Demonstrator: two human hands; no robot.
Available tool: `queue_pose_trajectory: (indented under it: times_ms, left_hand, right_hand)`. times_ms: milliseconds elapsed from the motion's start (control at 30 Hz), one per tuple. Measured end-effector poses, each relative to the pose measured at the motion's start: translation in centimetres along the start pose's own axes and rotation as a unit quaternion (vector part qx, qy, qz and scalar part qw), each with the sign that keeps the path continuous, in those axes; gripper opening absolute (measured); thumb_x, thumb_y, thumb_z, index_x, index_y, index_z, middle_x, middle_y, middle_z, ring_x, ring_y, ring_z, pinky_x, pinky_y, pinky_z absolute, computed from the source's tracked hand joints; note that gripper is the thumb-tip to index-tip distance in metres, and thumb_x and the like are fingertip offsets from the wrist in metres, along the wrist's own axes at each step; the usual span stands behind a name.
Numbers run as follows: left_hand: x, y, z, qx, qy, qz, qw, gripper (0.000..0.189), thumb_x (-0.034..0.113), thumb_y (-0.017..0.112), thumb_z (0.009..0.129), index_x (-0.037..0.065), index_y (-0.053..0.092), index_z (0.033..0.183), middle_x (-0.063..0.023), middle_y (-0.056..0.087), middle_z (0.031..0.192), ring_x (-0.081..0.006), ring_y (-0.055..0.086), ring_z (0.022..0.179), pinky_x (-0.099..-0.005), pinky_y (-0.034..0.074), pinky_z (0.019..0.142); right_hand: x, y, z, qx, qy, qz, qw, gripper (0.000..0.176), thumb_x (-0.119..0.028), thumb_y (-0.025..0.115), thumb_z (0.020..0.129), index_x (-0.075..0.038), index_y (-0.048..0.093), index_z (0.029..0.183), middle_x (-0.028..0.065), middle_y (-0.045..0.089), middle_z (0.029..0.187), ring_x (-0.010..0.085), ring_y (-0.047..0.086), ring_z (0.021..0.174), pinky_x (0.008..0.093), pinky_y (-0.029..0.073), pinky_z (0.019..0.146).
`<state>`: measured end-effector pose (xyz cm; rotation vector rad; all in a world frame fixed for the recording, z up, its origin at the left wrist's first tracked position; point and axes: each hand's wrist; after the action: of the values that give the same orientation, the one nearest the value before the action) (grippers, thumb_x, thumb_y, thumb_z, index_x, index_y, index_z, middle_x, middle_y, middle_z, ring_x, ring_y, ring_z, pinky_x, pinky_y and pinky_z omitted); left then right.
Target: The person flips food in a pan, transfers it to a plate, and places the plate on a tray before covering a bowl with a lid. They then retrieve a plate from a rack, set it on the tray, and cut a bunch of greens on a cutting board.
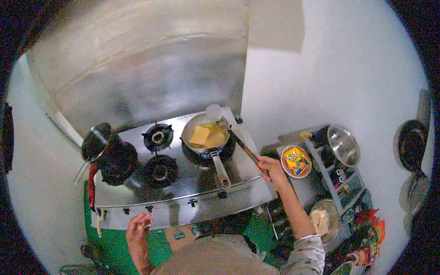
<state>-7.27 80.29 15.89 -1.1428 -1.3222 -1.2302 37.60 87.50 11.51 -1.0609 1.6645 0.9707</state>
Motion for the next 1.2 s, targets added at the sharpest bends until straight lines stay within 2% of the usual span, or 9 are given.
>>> queue_pose_trajectory:
  times_ms: [267, 400, 500, 700, 767, 833, 1100, 1167, 1200]
  left_hand:
    - [-0.4, 2.0, -0.8, 0.041, 0.003, 0.084, 0.996, 0.055, 0.045, 0.058, 0.087, 0.003, 0.052, 0.121, -0.0121, 0.061, 0.114, -0.0223, 0.059, 0.099, -0.0324, 0.045, 0.081]
    - [-0.7, 3.1, -0.8, 0.027, -0.011, 0.093, 0.995, 0.056, 0.045, 0.059, 0.086, 0.003, 0.052, 0.122, -0.0128, 0.062, 0.113, -0.0229, 0.060, 0.098, -0.0335, 0.046, 0.079]
    - [1.2, 4.6, -1.7, -0.030, -0.067, 0.088, 0.993, 0.058, 0.045, 0.058, 0.089, 0.007, 0.047, 0.132, -0.0131, 0.052, 0.130, -0.0257, 0.050, 0.120, -0.0421, 0.034, 0.103]
    - [-1.2, 5.3, -0.6, -0.025, -0.028, 0.089, 0.995, 0.058, 0.048, 0.059, 0.084, 0.003, 0.052, 0.121, -0.0139, 0.061, 0.113, -0.0239, 0.060, 0.098, -0.0340, 0.047, 0.078]
    - [1.5, 7.5, -2.2, -0.034, -0.070, 0.118, 0.990, 0.057, 0.045, 0.055, 0.090, 0.007, 0.048, 0.132, -0.0115, 0.051, 0.131, -0.0259, 0.050, 0.119, -0.0404, 0.035, 0.101]
    - [0.7, 7.1, -1.9, -0.063, -0.069, 0.125, 0.988, 0.056, 0.044, 0.054, 0.091, 0.007, 0.048, 0.132, -0.0111, 0.051, 0.131, -0.0262, 0.049, 0.120, -0.0409, 0.035, 0.101]
    - [0.1, 7.5, -0.3, -0.242, -0.108, 0.155, 0.952, 0.054, 0.043, 0.053, 0.092, 0.008, 0.047, 0.133, -0.0111, 0.051, 0.132, -0.0270, 0.047, 0.122, -0.0428, 0.033, 0.101]
    - [-1.1, 7.3, 0.2, -0.355, -0.116, 0.115, 0.920, 0.063, 0.048, 0.058, 0.087, 0.008, 0.045, 0.135, -0.0121, 0.048, 0.135, -0.0260, 0.046, 0.124, -0.0433, 0.031, 0.102]
    - [-3.7, 7.8, 0.9, -0.334, -0.078, 0.071, 0.937, 0.051, 0.040, 0.063, 0.085, 0.000, 0.056, 0.115, -0.0143, 0.062, 0.113, -0.0239, 0.060, 0.098, -0.0337, 0.047, 0.077]
  right_hand:
    - [7.8, -7.8, 4.0, 0.176, -0.026, -0.042, 0.983, 0.037, -0.013, 0.053, 0.087, -0.002, 0.054, 0.122, 0.0003, 0.056, 0.068, 0.0052, 0.042, 0.044, 0.0194, 0.029, 0.037]
    - [19.7, -10.8, 8.9, 0.233, -0.146, -0.287, 0.918, 0.035, -0.014, 0.056, 0.084, -0.004, 0.059, 0.117, 0.0067, 0.065, 0.078, 0.0171, 0.061, 0.067, 0.0312, 0.049, 0.063]
    - [23.9, -10.7, 9.8, 0.230, -0.148, -0.441, 0.855, 0.034, -0.015, 0.057, 0.083, -0.004, 0.060, 0.115, 0.0134, 0.067, 0.089, 0.0233, 0.064, 0.079, 0.0350, 0.050, 0.073]
    - [27.1, -8.2, 9.2, 0.303, -0.128, -0.400, 0.855, 0.029, -0.015, 0.060, 0.082, -0.006, 0.060, 0.110, 0.0182, 0.060, 0.099, 0.0342, 0.057, 0.095, 0.0420, 0.045, 0.084]
    - [27.1, -8.3, 8.8, 0.283, -0.123, -0.429, 0.849, 0.030, -0.015, 0.060, 0.082, -0.005, 0.058, 0.110, 0.0190, 0.058, 0.100, 0.0360, 0.054, 0.098, 0.0431, 0.043, 0.086]
    - [27.3, -8.4, 8.0, 0.267, -0.111, -0.459, 0.840, 0.031, -0.016, 0.060, 0.082, -0.003, 0.057, 0.110, 0.0198, 0.056, 0.102, 0.0377, 0.052, 0.100, 0.0442, 0.042, 0.088]
    - [27.4, -5.0, -3.5, 0.463, -0.255, -0.421, 0.737, 0.031, -0.013, 0.057, 0.085, -0.002, 0.056, 0.114, 0.0211, 0.055, 0.096, 0.0399, 0.049, 0.093, 0.0481, 0.040, 0.083]
    - [26.0, -3.2, -10.4, 0.387, -0.190, -0.390, 0.814, 0.025, -0.013, 0.056, 0.086, -0.004, 0.058, 0.110, 0.0178, 0.056, 0.090, 0.0379, 0.052, 0.089, 0.0471, 0.043, 0.079]
    - [27.4, -2.7, -13.1, 0.411, -0.181, -0.390, 0.804, 0.025, -0.013, 0.056, 0.086, -0.004, 0.058, 0.110, 0.0178, 0.056, 0.090, 0.0379, 0.052, 0.089, 0.0471, 0.043, 0.079]
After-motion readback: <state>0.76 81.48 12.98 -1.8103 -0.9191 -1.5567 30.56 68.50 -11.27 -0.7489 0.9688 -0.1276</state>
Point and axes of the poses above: each hand's wrist, its own z-axis towards the middle knuckle, its own y-axis out of the palm, x = y × z
